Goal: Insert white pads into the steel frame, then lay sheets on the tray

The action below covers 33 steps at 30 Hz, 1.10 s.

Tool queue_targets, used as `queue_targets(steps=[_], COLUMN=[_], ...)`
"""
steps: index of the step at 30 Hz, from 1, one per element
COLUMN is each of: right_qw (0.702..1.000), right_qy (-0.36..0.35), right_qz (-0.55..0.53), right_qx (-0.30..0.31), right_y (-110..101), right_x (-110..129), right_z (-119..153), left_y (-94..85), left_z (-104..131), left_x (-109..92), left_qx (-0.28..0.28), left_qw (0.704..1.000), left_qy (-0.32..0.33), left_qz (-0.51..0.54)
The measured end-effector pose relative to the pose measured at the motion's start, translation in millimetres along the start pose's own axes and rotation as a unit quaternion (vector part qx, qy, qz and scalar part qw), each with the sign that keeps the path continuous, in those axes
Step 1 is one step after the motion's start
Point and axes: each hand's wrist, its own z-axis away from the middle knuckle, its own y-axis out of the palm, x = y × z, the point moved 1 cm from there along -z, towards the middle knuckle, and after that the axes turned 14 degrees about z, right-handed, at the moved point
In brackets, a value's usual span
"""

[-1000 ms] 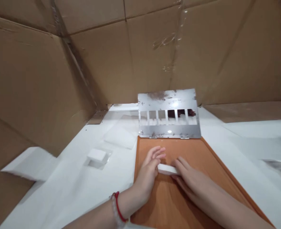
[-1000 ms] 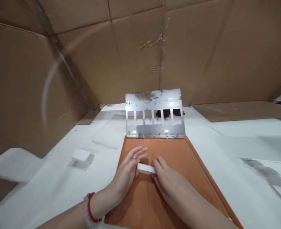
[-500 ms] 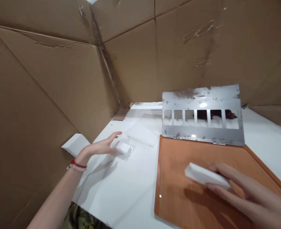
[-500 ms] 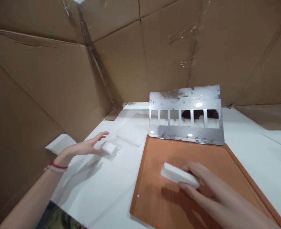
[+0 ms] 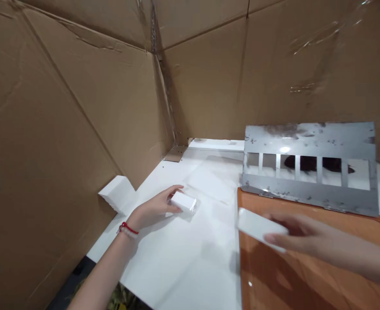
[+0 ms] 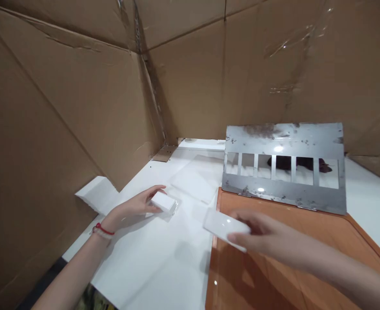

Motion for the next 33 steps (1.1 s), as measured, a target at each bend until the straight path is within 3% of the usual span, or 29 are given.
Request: queue_targets(steps=[1,3,6,10,22,33], right_qw=[0.997,0.987,0.979,0.976,0.983,0.982], right_qy=[-0.014,-0.024,-0.031,-0.052,-0.048,-0.068], right_qz=[-0.046,-0.092,-0.115,-0.107,-0.035,0.151], right_qx=[0.068,0.131,0.165,0.183,0.176,0.088], right_y=[-4,-3,12,31,45,47], right_x=[20,54,86,99,104,112], right_z=[-18,-56,-107,-146,-159,-151], left_y=[0.8,2.0,2.0,2.7,5.6,5.1], left_z=[1,0,-5,-9,-8,-7], left_x=[1,4,11,17,23,25], left_qx=[-0.002,-0.005,-0.004,0.004,-0.019,-0.02], left_qw=[1.0,1.0,0.999,0.999,0.999,0.998], left_qy=[0.001,0.006,0.022,0.035,0.022,0.013], left_qz=[0.005,0.014,0.024,0.027,-0.027,-0.058])
